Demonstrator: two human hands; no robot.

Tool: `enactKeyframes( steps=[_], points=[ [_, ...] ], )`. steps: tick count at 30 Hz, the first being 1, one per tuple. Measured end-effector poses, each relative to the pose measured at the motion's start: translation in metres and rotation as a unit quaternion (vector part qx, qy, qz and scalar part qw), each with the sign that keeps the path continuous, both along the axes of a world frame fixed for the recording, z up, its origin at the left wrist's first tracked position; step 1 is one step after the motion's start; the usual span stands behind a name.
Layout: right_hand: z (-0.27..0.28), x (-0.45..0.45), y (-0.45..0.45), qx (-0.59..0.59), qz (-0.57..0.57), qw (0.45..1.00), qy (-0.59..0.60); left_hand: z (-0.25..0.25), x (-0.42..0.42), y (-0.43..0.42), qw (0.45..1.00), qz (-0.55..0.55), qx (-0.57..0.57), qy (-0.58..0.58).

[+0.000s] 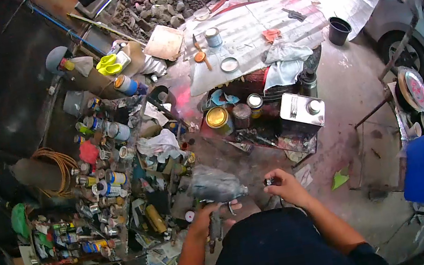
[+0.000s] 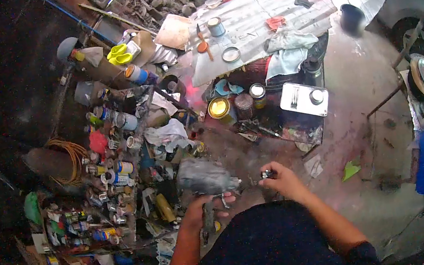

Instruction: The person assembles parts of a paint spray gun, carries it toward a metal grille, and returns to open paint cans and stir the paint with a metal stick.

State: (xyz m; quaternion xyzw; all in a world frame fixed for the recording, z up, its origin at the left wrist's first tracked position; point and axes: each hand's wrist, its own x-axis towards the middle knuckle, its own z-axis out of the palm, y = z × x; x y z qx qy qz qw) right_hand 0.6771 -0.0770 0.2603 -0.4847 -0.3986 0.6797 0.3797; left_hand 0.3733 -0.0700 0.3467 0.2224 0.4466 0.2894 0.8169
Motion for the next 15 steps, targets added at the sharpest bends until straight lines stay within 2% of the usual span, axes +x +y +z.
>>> enactKeyframes(
  steps=[4, 5, 8, 11, 12, 15],
  points=[
    [0.078, -0.01, 0.004, 0.025, 0.021, 0.999, 0.039, 0.021, -0.014, -0.013, 0.994, 0.009, 0.093, -0.057],
    [0.088, -0.013, 0.003, 0.035, 0.027, 0.998, 0.042, 0.025, -0.01, -0.018, 0.996, 0.051, 0.067, 0.016],
    [0.107, -0.024, 0.003, 0.206, 0.051, 0.977, -0.006, 0.016, -0.018, -0.018, 0.995, 0.04, 0.088, 0.03],
    [0.115, -0.035, 0.007, 0.312, 0.07, 0.947, -0.026, 0.038, -0.013, -0.021, 0.994, 0.033, 0.096, 0.026],
    [0.116, -0.037, 0.008, 0.341, 0.074, 0.937, -0.033, 0.034, -0.017, -0.022, 0.995, 0.021, 0.096, -0.016],
    [0.121, -0.041, 0.006, 0.33, 0.078, 0.94, -0.021, 0.023, -0.026, -0.026, 0.989, -0.003, 0.097, -0.113]
  ],
)
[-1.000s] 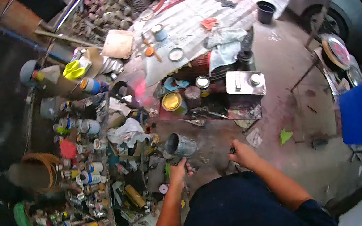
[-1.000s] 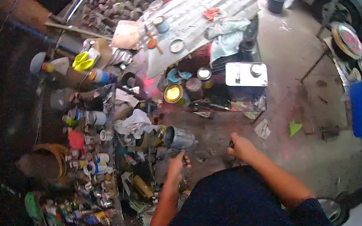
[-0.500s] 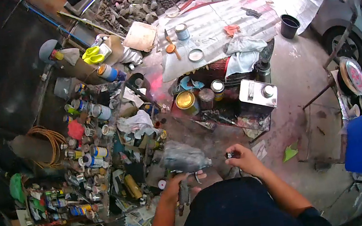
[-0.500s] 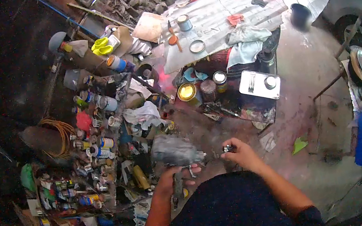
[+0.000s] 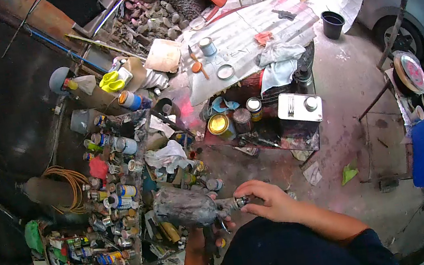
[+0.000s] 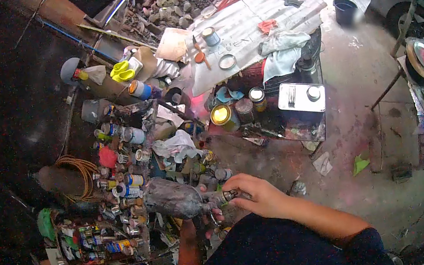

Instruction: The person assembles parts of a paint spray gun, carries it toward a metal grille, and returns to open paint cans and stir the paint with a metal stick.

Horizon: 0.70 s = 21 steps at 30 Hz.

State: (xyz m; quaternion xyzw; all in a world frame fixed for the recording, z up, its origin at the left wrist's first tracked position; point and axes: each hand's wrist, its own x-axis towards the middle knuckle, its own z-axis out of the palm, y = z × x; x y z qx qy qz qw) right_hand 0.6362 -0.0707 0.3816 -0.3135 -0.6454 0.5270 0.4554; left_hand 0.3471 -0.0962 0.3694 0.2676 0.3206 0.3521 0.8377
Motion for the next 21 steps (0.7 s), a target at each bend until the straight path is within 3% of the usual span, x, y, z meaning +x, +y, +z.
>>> enactKeyframes(
  steps=[6, 11, 15, 18, 19, 21],
  points=[
    [0.008, 0.005, -0.005, 0.099, 0.005, 0.994, -0.053, 0.012, 0.01, 0.001, 0.997, -0.026, -0.022, -0.074],
    [0.014, 0.012, -0.009, 0.117, 0.015, 0.991, -0.063, 0.018, 0.018, -0.008, 0.991, -0.01, -0.061, -0.118],
    [0.016, 0.014, -0.007, 0.129, -0.024, 0.989, -0.062, 0.041, 0.04, -0.01, 0.999, 0.038, -0.029, 0.0],
    [0.008, 0.012, -0.012, -0.06, 0.002, 0.996, -0.06, 0.035, 0.033, -0.012, 0.998, -0.003, 0.021, 0.061],
    [0.004, 0.01, -0.013, -0.158, 0.008, 0.987, -0.011, 0.035, 0.035, -0.01, 0.996, -0.008, 0.03, 0.082],
    [-0.001, 0.003, -0.014, -0.347, 0.019, 0.934, 0.085, 0.033, 0.035, -0.005, 0.995, -0.02, 0.027, 0.096]
  ],
)
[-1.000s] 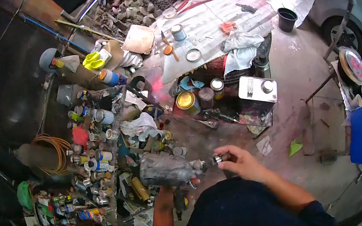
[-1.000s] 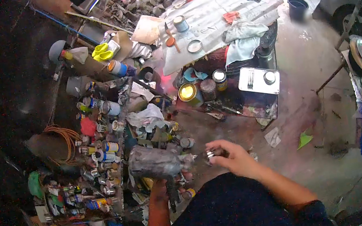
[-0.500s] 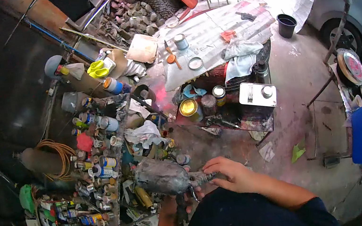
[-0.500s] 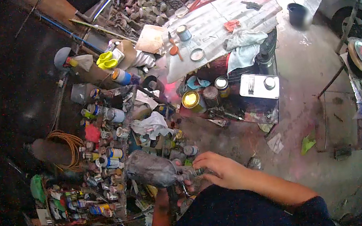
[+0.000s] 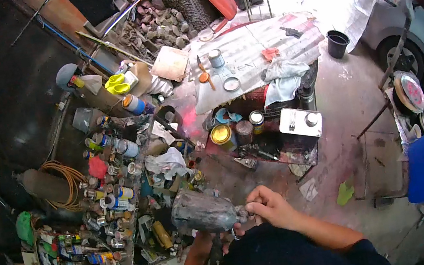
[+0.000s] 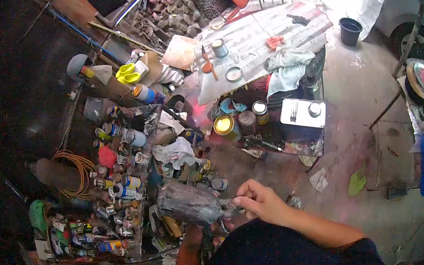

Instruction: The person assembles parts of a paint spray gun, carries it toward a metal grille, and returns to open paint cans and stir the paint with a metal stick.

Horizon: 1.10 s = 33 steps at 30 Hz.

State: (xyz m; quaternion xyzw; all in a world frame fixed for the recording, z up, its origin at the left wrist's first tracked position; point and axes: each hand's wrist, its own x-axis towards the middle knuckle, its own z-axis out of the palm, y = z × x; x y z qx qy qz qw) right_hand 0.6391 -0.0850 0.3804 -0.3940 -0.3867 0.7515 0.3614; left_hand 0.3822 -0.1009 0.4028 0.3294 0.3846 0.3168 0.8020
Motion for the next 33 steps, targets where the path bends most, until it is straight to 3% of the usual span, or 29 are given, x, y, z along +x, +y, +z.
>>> enactKeyframes(
  steps=[6, 9, 12, 14, 16, 18, 20, 23, 26, 33],
  points=[
    [0.016, 0.007, -0.01, 0.275, 0.009, 0.954, -0.122, -0.02, -0.011, -0.002, 0.993, -0.001, -0.023, -0.116],
    [0.013, 0.009, 0.001, 0.461, -0.026, 0.864, -0.201, -0.008, -0.002, -0.004, 0.991, 0.026, -0.025, -0.132],
    [0.012, 0.011, 0.006, 0.485, -0.039, 0.851, -0.199, -0.011, -0.003, -0.007, 0.988, 0.026, -0.058, -0.14],
    [0.012, 0.012, 0.005, 0.412, 0.004, 0.886, -0.213, -0.009, -0.005, -0.007, 0.988, 0.024, -0.078, -0.129],
    [0.012, 0.011, 0.005, 0.333, 0.029, 0.916, -0.221, -0.058, -0.033, -0.004, 0.983, -0.035, -0.118, -0.138],
    [0.01, 0.006, 0.004, 0.25, 0.039, 0.943, -0.219, -0.063, -0.033, -0.005, 0.983, -0.03, -0.1, -0.148],
    [0.02, 0.002, 0.0, 0.247, 0.008, 0.945, -0.216, -0.027, -0.01, -0.011, 0.987, 0.031, -0.029, -0.153],
    [0.019, -0.005, -0.001, 0.261, -0.033, 0.947, -0.187, -0.066, -0.034, -0.019, 0.964, 0.069, -0.046, -0.253],
    [0.02, -0.006, 0.001, 0.287, -0.047, 0.94, -0.18, -0.039, -0.017, -0.016, 0.942, 0.103, -0.113, -0.299],
    [0.0, -0.017, -0.001, 0.371, -0.109, 0.913, -0.131, -0.034, -0.02, -0.011, 0.963, 0.108, -0.086, -0.231]
  ],
)
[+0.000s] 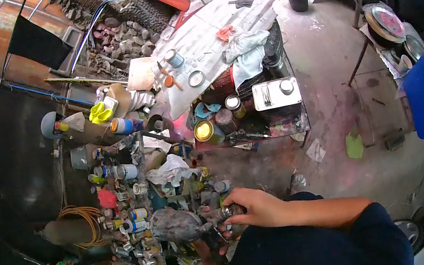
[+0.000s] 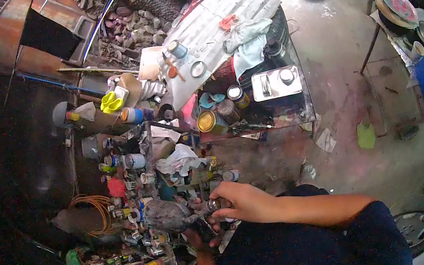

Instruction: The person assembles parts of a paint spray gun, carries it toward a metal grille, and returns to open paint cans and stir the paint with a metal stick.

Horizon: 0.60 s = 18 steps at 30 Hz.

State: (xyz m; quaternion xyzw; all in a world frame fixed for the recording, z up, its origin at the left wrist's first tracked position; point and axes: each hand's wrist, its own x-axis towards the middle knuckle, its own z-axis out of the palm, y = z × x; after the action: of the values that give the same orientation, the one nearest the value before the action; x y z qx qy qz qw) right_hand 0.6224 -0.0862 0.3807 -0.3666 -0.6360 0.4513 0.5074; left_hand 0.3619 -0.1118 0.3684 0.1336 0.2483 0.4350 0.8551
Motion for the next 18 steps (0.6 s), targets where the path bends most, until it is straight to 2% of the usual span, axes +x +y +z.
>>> enactKeyframes(
  steps=[3, 6, 9, 12, 15, 18],
  points=[
    [0.002, 0.001, -0.001, -0.004, 0.005, 1.0, 0.022, 0.008, 0.005, -0.001, 0.999, 0.005, 0.035, 0.032],
    [0.005, 0.004, -0.003, -0.063, 0.024, 0.997, 0.031, 0.013, 0.008, 0.002, 0.996, 0.01, 0.028, 0.082],
    [0.012, 0.008, -0.002, -0.123, 0.046, 0.991, 0.015, 0.017, 0.007, 0.004, 0.991, 0.003, 0.011, 0.133],
    [0.013, 0.008, 0.002, -0.2, 0.067, 0.976, -0.05, 0.019, 0.008, 0.003, 0.99, -0.01, 0.022, 0.136],
    [0.005, 0.003, -0.001, -0.23, 0.071, 0.97, 0.02, 0.009, 0.007, 0.001, 0.989, -0.011, 0.059, 0.133],
    [-0.003, 0.003, -0.003, -0.138, 0.025, 0.989, 0.051, 0.014, 0.013, 0.0, 0.994, -0.015, 0.062, 0.09]
  ],
)
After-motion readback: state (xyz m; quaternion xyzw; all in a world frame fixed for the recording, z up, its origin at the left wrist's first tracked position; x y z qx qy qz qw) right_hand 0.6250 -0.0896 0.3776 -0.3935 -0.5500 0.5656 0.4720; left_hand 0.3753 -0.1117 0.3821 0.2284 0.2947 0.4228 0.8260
